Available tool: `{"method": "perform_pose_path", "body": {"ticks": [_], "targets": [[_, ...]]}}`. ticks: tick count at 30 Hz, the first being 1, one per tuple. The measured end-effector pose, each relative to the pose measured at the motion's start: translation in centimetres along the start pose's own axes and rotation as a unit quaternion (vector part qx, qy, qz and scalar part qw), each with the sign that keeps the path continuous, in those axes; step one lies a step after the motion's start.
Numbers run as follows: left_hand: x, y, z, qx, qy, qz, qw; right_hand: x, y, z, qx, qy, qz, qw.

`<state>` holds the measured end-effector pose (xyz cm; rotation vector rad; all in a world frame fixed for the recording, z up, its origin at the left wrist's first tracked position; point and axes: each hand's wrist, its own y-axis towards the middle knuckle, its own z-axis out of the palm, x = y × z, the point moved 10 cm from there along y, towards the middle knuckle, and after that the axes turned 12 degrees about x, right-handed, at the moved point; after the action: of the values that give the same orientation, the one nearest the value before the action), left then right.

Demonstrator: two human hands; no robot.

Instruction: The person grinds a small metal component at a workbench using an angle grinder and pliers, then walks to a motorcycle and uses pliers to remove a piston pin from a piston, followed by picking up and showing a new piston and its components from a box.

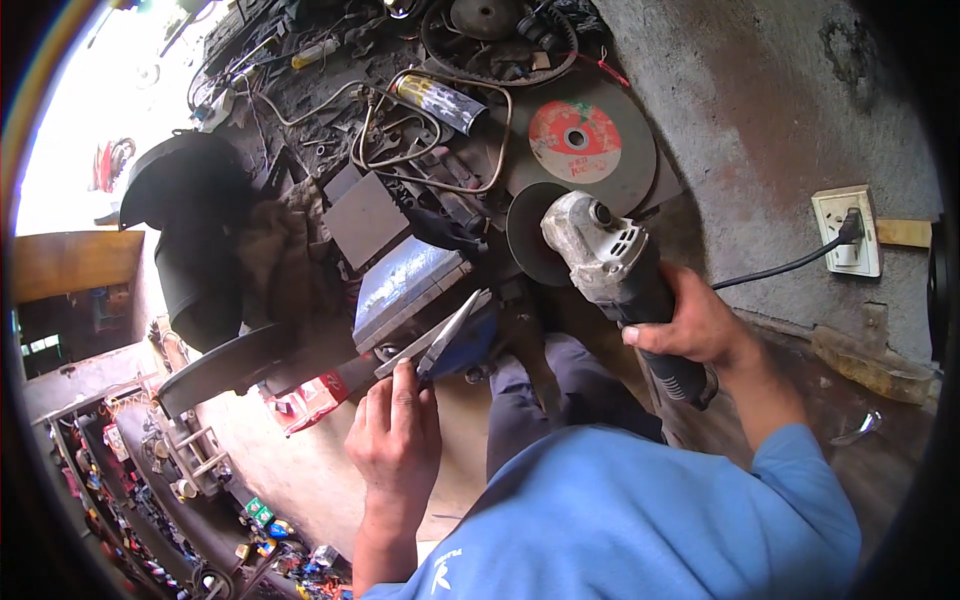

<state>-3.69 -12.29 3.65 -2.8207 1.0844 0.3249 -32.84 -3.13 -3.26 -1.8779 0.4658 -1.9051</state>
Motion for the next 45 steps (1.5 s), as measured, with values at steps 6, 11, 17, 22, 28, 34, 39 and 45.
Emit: {"method": "perform_pose_path", "body": {"ticks": [6,11,17,22,28,34,39,45], "targets": [[0.0,0.3,-0.4,-0.005,-0.032,-0.017,0.999,-0.4,-0.3,0.2,0.004,-0.002,-0.021,1.000],[1.3,-0.2,1.6,0.083,-0.258,-0.090,0.958,-0.4,-0.3,0.5,0.010,0.007,-0.022,1.000],[-0.2,-3.1,8.4,0.214,-0.692,-0.197,0.661,-0.8,-0.4,0.5,0.010,0.021,-0.041,0.999],[-0.6,-3.2,9.5,0.191,-0.744,-0.170,0.617,-0.9,-0.3,0.6,0.007,0.032,-0.052,0.998],[-0.7,-3.7,10.7,0.190,-0.818,-0.110,0.531,-0.8,-0.2,0.9,0.007,0.074,-0.039,0.997],[-3.8,-3.9,10.9,0.233,-0.915,-0.061,0.324,-0.2,0.3,1.1,0.006,0.104,-0.035,0.994],[-4.4,-3.1,10.6,0.248,-0.907,-0.053,0.335,0.0,0.3,1.4,0.008,0.129,-0.045,0.991],[-3.6,-3.4,10.8,0.290,-0.866,-0.102,0.393,-1.7,0.6,0.8,0.011,0.130,-0.054,0.990]]}}
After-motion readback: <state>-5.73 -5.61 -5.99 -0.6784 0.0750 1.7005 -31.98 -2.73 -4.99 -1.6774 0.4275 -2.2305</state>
